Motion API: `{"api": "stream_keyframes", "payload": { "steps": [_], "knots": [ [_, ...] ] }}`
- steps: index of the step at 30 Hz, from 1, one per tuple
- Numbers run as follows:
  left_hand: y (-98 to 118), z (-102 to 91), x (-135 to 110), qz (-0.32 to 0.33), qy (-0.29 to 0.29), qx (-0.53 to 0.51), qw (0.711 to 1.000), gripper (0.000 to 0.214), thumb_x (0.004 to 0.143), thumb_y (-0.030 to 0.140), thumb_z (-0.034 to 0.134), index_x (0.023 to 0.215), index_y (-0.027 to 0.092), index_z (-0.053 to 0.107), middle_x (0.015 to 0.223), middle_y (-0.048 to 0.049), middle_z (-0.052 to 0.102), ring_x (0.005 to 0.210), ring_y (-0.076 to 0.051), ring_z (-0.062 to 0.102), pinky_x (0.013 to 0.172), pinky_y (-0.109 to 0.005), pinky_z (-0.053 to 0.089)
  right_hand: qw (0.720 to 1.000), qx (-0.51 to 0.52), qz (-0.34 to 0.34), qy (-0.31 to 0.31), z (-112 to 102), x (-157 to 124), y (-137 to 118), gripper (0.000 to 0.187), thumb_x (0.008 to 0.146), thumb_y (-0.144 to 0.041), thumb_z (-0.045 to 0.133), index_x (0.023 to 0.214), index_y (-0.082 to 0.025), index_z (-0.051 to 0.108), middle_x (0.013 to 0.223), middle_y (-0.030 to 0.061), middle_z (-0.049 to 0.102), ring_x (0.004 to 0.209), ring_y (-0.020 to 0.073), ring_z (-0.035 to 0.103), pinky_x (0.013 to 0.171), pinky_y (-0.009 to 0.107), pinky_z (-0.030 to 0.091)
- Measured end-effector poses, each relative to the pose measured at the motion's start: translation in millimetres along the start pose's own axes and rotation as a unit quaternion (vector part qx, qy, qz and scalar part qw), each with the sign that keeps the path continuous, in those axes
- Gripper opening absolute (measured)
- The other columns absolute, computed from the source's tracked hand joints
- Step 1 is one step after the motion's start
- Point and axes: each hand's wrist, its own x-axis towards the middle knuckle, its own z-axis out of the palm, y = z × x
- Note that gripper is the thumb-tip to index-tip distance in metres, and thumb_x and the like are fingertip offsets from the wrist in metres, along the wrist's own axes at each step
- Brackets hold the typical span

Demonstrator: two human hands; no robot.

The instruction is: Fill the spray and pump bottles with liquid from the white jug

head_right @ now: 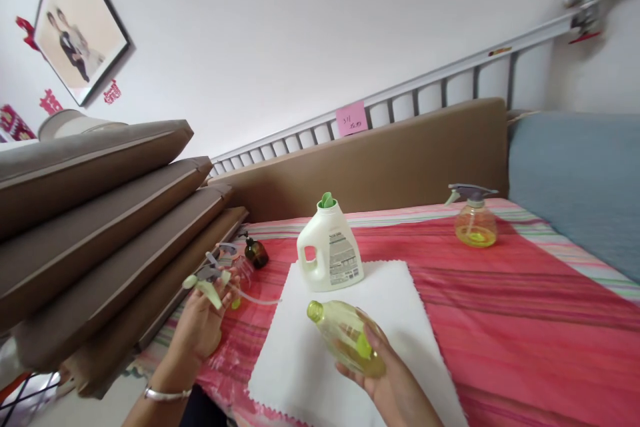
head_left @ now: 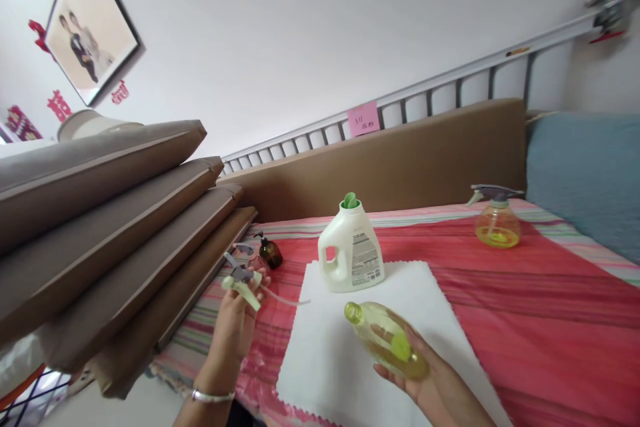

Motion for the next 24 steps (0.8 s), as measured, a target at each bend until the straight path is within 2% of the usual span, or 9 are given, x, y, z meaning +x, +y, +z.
{"api": "stream_keyframes", "payload": {
  "steps": [2,3,6,10,14,20,24],
  "knots": [
    [18,9.4,-7,-0.038,0.004,-0.17,0.985,0.024,0.074,0.027,0.065,0.097,0.02,0.061,0.1,-0.0072,0.069,0.091,-0.022,0.065,0.076,-0.033,0.052,1.0,-0.007,0.008,-0.013,4,1,5,0.048,0.076,-0.041,0.063,0.121,-0.03,0.049,0.117,0.0057,0.064,0.102,0.0273,0.062,0.079,0.041,0.05],
    [23,14.3,-11,-0.053,0.0,-0.217,0.975,0.022,0.073,0.025,0.067,0.094,0.02,0.063,0.101,-0.0069,0.069,0.092,-0.022,0.065,0.077,-0.032,0.053,1.0,-0.012,0.012,-0.016,5,1,7,0.049,0.076,-0.041,0.063,0.122,-0.03,0.049,0.116,0.0057,0.065,0.102,0.0275,0.062,0.079,0.04,0.05],
    [30,24.6,-20,-0.098,0.002,-0.274,0.957,0.017,0.072,0.018,0.067,0.089,0.018,0.065,0.104,-0.008,0.069,0.092,-0.021,0.066,0.076,-0.03,0.054,0.999,-0.027,0.019,-0.014,5,4,9,0.051,0.077,-0.044,0.062,0.124,-0.03,0.046,0.114,0.0063,0.065,0.1,0.0275,0.062,0.076,0.039,0.049],
    [31,25.8,-21,-0.122,-0.003,-0.28,0.952,0.005,0.072,0.015,0.067,0.076,0.016,0.066,0.104,-0.009,0.069,0.09,-0.022,0.066,0.075,-0.032,0.056,0.999,-0.042,0.006,0.0,3,2,5,0.047,0.077,-0.043,0.062,0.12,-0.029,0.048,0.112,0.0059,0.065,0.098,0.0253,0.062,0.076,0.037,0.05],
    [36,24.5,-22,-0.122,-0.015,-0.267,0.956,0.005,0.07,0.014,0.069,0.073,0.016,0.065,0.101,-0.0086,0.07,0.087,-0.022,0.067,0.075,-0.032,0.056,0.999,-0.053,-0.007,0.01,3,0,2,0.046,0.075,-0.042,0.064,0.117,-0.03,0.049,0.116,0.0052,0.062,0.099,0.0259,0.062,0.075,0.037,0.05],
    [38,33.2,-26,-0.118,-0.046,-0.231,0.965,0.021,0.07,0.019,0.07,0.091,0.018,0.066,0.105,-0.0081,0.068,0.089,-0.022,0.066,0.076,-0.033,0.054,0.997,-0.077,0.007,0.01,7,-2,3,0.056,0.072,-0.046,0.065,0.122,-0.03,0.045,0.124,0.0092,0.057,0.102,0.029,0.06,0.074,0.038,0.05],
    [22,57.3,-41,-0.124,-0.059,-0.2,0.97,0.03,0.069,0.021,0.071,0.098,0.02,0.065,0.105,-0.0081,0.067,0.1,-0.026,0.062,0.081,-0.037,0.05,0.996,-0.083,0.006,-0.015,13,-7,8,0.058,0.074,-0.047,0.064,0.124,-0.03,0.041,0.13,0.0106,0.051,0.106,0.0294,0.058,0.077,0.039,0.049]
  ]
}}
